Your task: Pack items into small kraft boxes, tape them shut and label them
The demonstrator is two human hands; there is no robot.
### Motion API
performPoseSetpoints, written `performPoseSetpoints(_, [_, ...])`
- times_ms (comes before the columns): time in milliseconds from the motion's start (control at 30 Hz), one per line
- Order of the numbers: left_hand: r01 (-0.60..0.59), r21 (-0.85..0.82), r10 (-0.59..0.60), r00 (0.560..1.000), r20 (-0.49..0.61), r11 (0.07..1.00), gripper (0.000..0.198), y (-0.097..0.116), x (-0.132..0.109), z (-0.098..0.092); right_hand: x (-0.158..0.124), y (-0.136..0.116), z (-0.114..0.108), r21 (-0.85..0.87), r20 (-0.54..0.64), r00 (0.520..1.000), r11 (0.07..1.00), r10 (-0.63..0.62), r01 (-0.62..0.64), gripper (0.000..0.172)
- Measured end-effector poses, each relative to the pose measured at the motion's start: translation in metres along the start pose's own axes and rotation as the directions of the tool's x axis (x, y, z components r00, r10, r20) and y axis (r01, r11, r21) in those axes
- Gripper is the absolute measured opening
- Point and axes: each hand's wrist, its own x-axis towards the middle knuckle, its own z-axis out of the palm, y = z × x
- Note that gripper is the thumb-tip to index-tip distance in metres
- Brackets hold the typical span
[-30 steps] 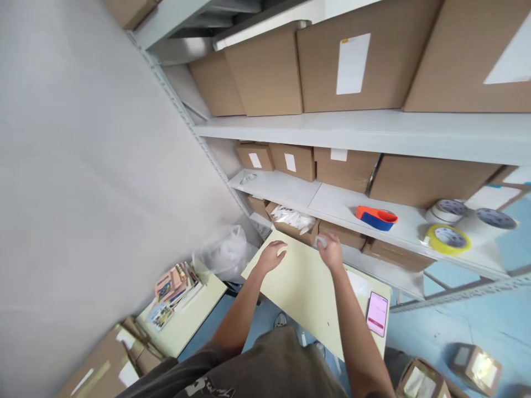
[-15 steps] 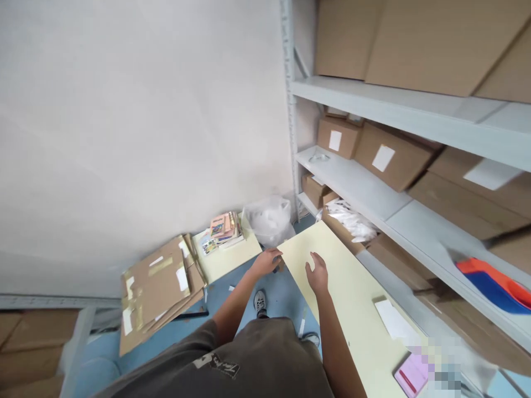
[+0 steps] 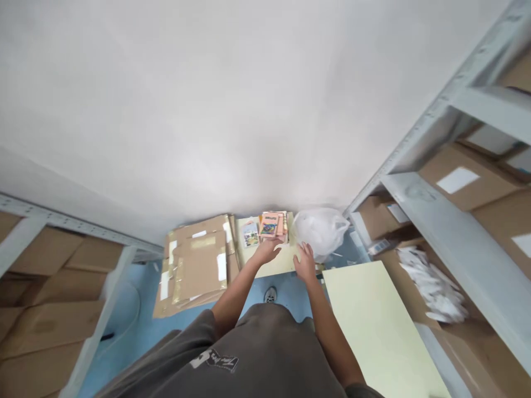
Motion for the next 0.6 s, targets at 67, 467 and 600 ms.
performPoseSetpoints(67, [0.069, 0.003, -0.069, 0.997, -0.044, 0.998, 0.038, -0.031, -0.005, -0.018, 0.032, -0.015, 0.025, -0.015, 0.056, 0.998, 0.999, -0.034, 0.035, 0.056])
performPoseSetpoints(467, [0.554, -0.45, -0.642, 0.764, -0.059, 0.7, 0.024, -0.129, 0.037, -0.001, 0.121, -0.051, 0.127, -0.137, 0.37, 0.929, 0.989, 0.004, 0.051, 0.065])
performPoseSetpoints(600, [0.545, -0.636, -0.736, 0.675, -0.055, 0.547, 0.019, -0.133, 0.046, 0.012, 0.123, -0.065, 0.143, -0.181, 0.434, 0.9, 0.975, -0.039, 0.129, 0.063])
